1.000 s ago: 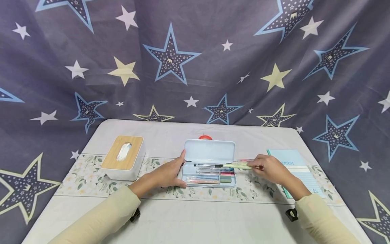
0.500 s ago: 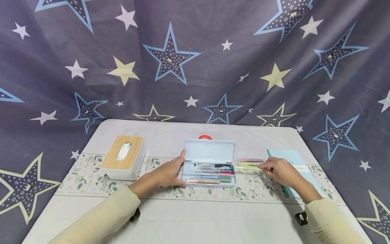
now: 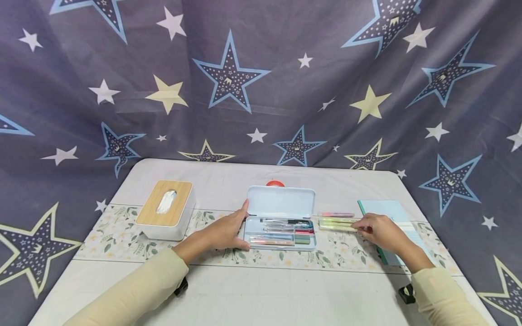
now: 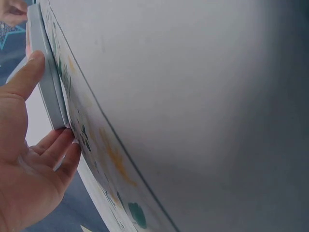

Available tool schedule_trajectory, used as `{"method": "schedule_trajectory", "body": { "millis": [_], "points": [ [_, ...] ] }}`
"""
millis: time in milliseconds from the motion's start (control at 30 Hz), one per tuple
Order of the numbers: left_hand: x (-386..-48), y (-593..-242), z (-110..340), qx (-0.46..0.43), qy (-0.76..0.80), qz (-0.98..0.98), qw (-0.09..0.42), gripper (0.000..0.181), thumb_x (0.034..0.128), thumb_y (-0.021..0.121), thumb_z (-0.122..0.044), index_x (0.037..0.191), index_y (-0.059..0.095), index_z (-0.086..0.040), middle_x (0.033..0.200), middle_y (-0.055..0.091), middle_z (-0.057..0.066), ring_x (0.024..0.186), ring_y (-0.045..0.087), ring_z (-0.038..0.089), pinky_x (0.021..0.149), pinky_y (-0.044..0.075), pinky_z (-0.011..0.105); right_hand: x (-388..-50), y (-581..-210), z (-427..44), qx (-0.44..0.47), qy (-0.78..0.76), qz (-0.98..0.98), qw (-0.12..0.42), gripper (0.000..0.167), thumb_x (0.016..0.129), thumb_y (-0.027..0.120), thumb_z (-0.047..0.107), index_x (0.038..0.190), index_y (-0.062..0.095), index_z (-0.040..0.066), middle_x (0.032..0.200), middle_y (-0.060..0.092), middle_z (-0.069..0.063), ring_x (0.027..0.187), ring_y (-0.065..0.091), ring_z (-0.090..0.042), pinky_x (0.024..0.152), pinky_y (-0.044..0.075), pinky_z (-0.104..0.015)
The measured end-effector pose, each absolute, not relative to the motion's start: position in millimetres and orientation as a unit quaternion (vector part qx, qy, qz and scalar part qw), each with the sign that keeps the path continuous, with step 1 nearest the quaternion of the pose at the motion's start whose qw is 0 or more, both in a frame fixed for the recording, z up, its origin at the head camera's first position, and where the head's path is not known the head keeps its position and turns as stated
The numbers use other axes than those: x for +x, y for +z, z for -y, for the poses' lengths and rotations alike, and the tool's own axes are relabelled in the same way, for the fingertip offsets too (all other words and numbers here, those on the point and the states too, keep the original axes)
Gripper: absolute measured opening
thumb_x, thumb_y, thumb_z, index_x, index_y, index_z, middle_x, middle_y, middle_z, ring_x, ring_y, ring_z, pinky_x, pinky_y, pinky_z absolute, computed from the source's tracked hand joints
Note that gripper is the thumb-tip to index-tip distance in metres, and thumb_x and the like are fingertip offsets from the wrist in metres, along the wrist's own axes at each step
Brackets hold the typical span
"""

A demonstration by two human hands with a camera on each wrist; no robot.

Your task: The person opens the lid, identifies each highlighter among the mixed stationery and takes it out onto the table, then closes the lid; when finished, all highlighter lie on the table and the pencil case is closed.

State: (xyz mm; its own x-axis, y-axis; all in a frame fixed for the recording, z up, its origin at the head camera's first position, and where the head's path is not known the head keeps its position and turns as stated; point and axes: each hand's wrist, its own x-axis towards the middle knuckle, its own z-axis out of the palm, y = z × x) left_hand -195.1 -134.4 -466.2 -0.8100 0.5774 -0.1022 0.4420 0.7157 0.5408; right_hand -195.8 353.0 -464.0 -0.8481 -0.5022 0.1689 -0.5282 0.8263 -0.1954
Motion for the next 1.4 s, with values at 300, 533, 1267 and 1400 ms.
{"method": "schedule_trajectory", "body": {
  "millis": [300,533,1267,1400],
  "points": [
    [-195.8,-466.8,135.0,0.281,0.250,-0.917,0.134,0.134,0.0806,0.084,-0.050,0.162,-0.013,-0.003,0.156,0.044,0.012,0.144,0.045,0.025,0.121,0.036,0.044,-200.7,-469.1,-351.7,0.279,0.096,0.953,0.073,0.020,0.083,0.082,0.007,0.100,0.081,0.015,0.087,0.072,0.003,0.066,0.056,0.001,0.057,0.048,-0.022],
    [-195.9,-466.4,134.9,0.283,0.250,-0.916,0.132,0.134,0.0805,0.084,-0.049,0.162,-0.012,-0.002,0.154,0.046,0.011,0.141,0.048,0.025,0.120,0.037,0.045,-201.9,-469.9,-350.4,0.256,0.082,0.961,0.067,0.017,0.083,0.081,0.008,0.098,0.080,0.016,0.084,0.069,0.007,0.070,0.060,-0.003,0.060,0.052,-0.025],
    [-196.1,-466.2,134.6,0.276,0.252,-0.917,0.138,0.135,0.0796,0.084,-0.051,0.162,-0.013,-0.004,0.156,0.045,0.010,0.144,0.045,0.025,0.121,0.035,0.044,-195.9,-452.4,-305.6,0.301,0.113,0.942,0.094,0.015,0.086,0.079,0.008,0.099,0.079,0.017,0.087,0.070,0.008,0.072,0.060,-0.002,0.062,0.052,-0.024],
    [-196.6,-467.5,134.4,0.274,0.247,-0.919,0.135,0.135,0.0791,0.084,-0.051,0.162,-0.012,-0.005,0.155,0.046,0.009,0.144,0.046,0.024,0.121,0.035,0.044,-195.3,-449.7,-291.9,0.329,0.120,0.930,0.108,0.016,0.085,0.079,0.006,0.098,0.078,0.016,0.084,0.069,0.009,0.071,0.059,-0.001,0.061,0.051,-0.024]
  ]
}}
